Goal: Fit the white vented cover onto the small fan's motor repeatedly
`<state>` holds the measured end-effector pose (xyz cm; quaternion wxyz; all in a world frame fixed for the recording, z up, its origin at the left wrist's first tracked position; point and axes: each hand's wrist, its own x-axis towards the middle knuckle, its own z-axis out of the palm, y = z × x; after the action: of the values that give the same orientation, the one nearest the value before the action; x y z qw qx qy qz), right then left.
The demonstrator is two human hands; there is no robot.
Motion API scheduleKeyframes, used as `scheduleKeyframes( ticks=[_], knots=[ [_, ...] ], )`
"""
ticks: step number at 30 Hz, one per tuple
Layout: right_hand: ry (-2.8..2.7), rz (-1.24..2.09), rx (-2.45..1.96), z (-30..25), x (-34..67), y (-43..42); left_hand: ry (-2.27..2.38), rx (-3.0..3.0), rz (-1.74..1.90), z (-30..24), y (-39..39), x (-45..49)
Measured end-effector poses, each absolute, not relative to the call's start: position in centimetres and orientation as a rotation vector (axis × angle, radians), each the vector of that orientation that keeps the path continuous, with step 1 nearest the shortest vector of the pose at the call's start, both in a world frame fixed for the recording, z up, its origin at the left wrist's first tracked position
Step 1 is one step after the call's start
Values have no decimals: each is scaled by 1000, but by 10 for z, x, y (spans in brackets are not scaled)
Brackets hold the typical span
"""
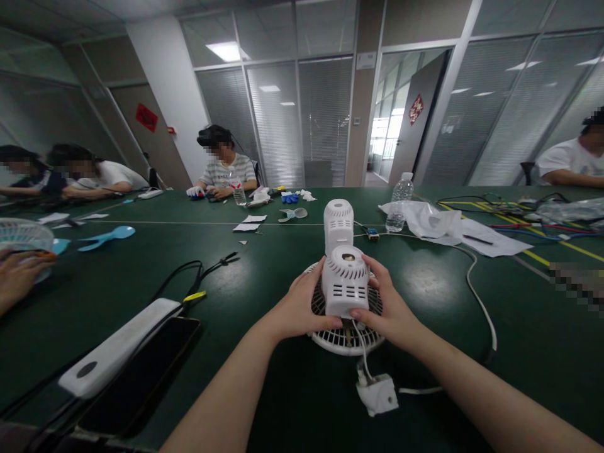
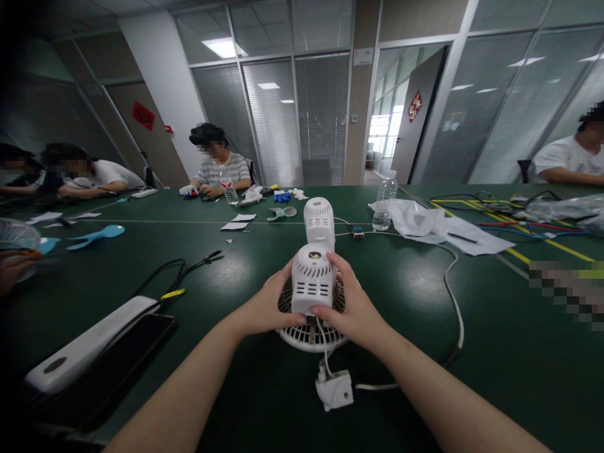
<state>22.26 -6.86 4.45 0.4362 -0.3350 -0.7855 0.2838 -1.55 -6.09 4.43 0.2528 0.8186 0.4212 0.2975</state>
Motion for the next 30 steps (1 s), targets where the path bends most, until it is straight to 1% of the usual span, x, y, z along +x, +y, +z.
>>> scheduleKeyframes(
  ticks=[13, 23, 30],
  knots=[
    [-2034, 845, -834, 56, 239, -62, 1179, 2265, 741, 48, -66, -15],
    [-2088, 972, -860, 64, 244, -62, 1183, 2298, 768, 46, -64, -13],
    [-2090, 948, -824, 66, 244, -64, 1178, 2286, 788, 42, -63, -12]
  ],
)
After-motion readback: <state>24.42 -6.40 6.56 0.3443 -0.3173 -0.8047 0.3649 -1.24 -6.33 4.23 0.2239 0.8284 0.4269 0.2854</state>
